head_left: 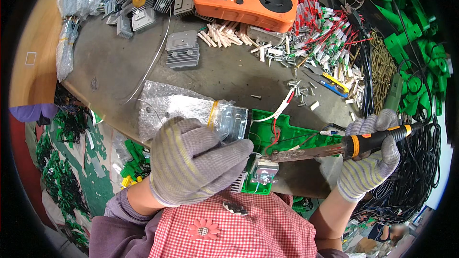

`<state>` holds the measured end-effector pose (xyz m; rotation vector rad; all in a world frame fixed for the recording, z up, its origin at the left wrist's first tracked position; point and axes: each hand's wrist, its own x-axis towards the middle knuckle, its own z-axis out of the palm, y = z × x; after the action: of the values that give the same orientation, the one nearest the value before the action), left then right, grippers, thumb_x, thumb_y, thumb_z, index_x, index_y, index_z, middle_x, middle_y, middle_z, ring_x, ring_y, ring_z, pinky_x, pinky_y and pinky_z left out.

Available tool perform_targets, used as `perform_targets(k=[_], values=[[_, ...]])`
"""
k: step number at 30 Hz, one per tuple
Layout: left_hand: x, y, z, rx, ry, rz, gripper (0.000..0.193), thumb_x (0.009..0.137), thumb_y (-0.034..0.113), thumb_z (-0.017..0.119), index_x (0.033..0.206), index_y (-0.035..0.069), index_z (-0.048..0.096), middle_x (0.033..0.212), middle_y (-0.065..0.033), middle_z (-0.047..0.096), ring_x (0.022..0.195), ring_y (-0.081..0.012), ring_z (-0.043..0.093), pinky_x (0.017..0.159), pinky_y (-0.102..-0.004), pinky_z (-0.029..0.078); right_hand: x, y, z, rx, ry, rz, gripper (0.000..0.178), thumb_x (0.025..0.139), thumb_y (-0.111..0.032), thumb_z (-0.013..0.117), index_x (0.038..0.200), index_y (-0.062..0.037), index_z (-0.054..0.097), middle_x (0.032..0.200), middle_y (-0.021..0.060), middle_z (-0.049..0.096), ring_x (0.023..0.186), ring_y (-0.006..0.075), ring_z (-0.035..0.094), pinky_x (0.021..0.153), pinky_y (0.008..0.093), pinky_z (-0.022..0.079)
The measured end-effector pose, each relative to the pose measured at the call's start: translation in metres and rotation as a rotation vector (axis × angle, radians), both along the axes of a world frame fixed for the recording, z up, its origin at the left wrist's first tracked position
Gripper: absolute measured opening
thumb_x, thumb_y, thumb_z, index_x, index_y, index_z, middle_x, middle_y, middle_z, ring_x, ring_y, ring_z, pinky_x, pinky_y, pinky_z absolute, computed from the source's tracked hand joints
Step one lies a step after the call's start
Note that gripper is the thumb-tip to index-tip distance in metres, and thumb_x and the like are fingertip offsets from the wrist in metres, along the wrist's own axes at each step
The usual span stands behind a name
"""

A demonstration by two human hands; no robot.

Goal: Soldering wires and assembling a circuit board into a green plastic housing.

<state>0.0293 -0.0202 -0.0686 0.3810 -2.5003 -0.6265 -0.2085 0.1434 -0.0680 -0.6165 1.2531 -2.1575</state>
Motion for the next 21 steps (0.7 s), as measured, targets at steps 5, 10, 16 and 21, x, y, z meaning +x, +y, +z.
perform_targets(k=[5,10,16,21], values=[[0.004,-0.037,-0.005,-0.353,-0.048,0.283,0.022,0.074,0.007,0.075,0.095,0.008,0.072,0.095,-0.0093,0.064,0.078,-0.0281,0.063,0.079,-0.0365,0.047,-0.006,0.009,-0.004,0.004,-0.031,0.081,0.038,0.089,-0.027,0.067,0.109,-0.0033,0.046,0.078,0.0068,0.050,0.065,0.0166,0.049,0.062,0.0311,0.045],[-0.025,-0.037,0.018,-0.028,0.054,0.200,0.034,0.076,0.015,0.078,0.106,0.006,0.066,0.097,-0.0080,0.065,0.088,-0.0259,0.063,0.087,-0.0382,0.048,0.004,-0.007,-0.004,0.015,-0.005,-0.125,0.041,0.086,-0.027,0.074,0.100,-0.0015,0.046,0.061,0.0031,0.047,0.048,0.0081,0.039,0.045,0.0223,0.035],[-0.059,-0.006,0.019,0.607,0.035,0.153,0.044,0.068,0.013,0.086,0.103,0.004,0.062,0.097,-0.0067,0.062,0.090,-0.0193,0.064,0.079,-0.0327,0.050,0.003,-0.002,-0.006,0.031,-0.009,-0.151,0.042,0.085,-0.027,0.075,0.102,-0.0002,0.047,0.065,0.0059,0.050,0.050,0.0104,0.043,0.047,0.0224,0.038],[-0.058,-0.013,0.015,0.305,0.030,0.122,0.029,0.068,0.010,0.086,0.087,0.007,0.064,0.082,-0.0026,0.063,0.079,-0.0186,0.063,0.070,-0.0323,0.047,0.005,-0.005,-0.006,0.057,-0.003,-0.197,0.044,0.085,-0.028,0.075,0.103,0.0004,0.047,0.067,0.0072,0.052,0.052,0.0114,0.045,0.049,0.0233,0.040]])
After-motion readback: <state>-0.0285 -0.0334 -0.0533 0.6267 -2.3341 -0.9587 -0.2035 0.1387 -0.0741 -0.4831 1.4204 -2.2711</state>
